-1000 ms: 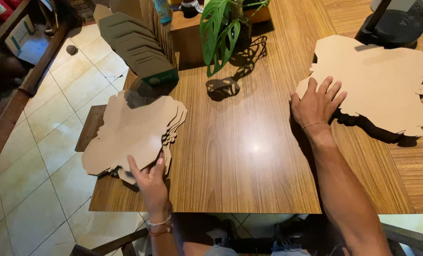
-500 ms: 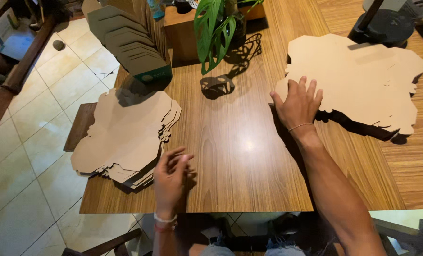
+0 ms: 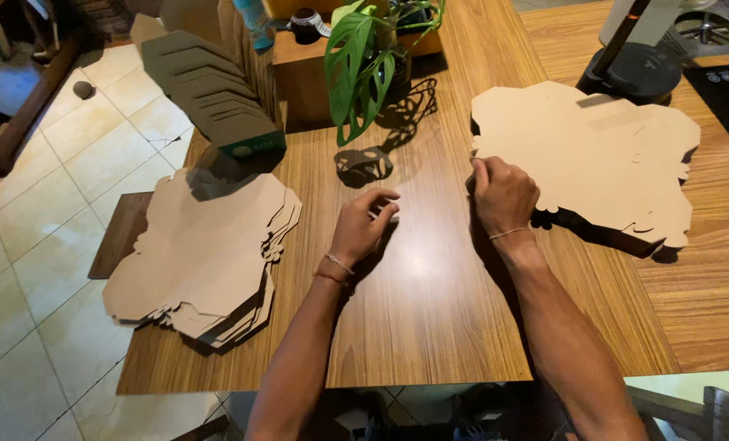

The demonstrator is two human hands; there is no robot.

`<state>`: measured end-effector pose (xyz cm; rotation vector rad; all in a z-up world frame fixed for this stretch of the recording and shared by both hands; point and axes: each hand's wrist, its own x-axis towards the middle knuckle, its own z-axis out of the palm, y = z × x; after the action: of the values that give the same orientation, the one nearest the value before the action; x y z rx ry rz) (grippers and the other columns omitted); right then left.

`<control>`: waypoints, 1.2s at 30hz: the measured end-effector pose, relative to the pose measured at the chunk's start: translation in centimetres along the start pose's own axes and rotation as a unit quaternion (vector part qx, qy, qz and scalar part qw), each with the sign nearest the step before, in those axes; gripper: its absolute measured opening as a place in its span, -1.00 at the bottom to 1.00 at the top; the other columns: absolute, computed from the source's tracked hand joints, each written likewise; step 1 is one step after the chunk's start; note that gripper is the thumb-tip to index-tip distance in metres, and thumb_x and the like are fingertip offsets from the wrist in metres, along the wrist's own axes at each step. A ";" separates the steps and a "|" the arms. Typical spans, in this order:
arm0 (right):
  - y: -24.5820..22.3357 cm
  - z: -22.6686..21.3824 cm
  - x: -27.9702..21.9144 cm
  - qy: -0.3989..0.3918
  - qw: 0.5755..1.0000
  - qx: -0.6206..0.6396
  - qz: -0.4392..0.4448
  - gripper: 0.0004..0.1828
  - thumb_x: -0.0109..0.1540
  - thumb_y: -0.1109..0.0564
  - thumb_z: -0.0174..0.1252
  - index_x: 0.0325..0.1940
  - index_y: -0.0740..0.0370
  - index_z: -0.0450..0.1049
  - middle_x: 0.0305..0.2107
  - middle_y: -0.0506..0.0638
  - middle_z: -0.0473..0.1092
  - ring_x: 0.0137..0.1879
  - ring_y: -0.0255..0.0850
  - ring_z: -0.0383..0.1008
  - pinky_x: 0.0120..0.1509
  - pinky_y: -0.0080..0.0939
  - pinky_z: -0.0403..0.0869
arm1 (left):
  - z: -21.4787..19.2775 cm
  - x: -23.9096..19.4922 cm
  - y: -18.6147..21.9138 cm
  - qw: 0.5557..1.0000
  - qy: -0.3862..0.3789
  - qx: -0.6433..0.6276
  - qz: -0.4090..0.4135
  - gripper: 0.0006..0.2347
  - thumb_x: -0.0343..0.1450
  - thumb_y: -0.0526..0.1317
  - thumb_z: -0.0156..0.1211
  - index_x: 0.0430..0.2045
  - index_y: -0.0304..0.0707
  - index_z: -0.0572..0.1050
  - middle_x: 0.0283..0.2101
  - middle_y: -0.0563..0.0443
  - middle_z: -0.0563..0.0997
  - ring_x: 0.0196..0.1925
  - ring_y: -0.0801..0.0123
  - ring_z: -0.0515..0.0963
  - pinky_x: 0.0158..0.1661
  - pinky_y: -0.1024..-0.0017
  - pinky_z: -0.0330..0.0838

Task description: The person folds flat cardboard pieces into small boxes by hand, repeatedly picking up a piece, folding the sides, and placing the finished box on the table. The process is repeated multiple times with identical cardboard blanks.

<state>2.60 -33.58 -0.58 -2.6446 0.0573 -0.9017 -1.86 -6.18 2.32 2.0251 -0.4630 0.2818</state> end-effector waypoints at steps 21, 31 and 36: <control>-2.5 -4.7 0.5 0.001 0.955 0.287 0.077 -0.47 0.15 -0.08 0.62 -0.50 0.30 0.43 -0.44 0.16 0.55 -0.30 0.16 0.60 -0.20 0.05 0.50 | -0.1 -2.2 0.6 0.998 -0.052 0.040 0.009 -0.86 0.45 -0.25 0.22 -0.17 -0.16 0.63 -0.29 -0.15 0.71 -0.15 -0.07 0.69 -0.12 0.13 0.56; -5.7 -4.8 -0.3 0.122 0.937 0.297 -0.136 -0.57 0.22 0.18 0.58 -0.52 0.13 0.40 -0.47 0.01 0.56 -0.31 -0.02 0.60 -0.23 -0.19 0.51 | -0.5 -2.1 1.0 0.996 0.008 0.055 0.077 -0.69 0.42 -0.34 0.23 0.06 -0.38 0.49 -0.10 -0.32 0.63 0.02 -0.21 0.61 0.02 0.01 0.49; -11.5 -5.0 -3.8 0.065 0.861 0.402 -0.305 -0.66 0.14 0.27 0.45 -0.56 0.07 0.40 -0.46 -0.08 0.55 -0.24 -0.06 0.62 -0.14 -0.16 0.56 | -1.6 -1.8 1.4 0.961 0.138 0.203 0.129 -0.26 0.19 -0.38 0.51 0.33 -0.12 0.32 0.42 -0.27 0.17 0.39 -0.29 0.26 0.27 -0.17 0.23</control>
<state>-4.23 -23.74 4.75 -1.7965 -0.9590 -0.9881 -4.13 -4.96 3.49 2.2723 -0.5232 0.8691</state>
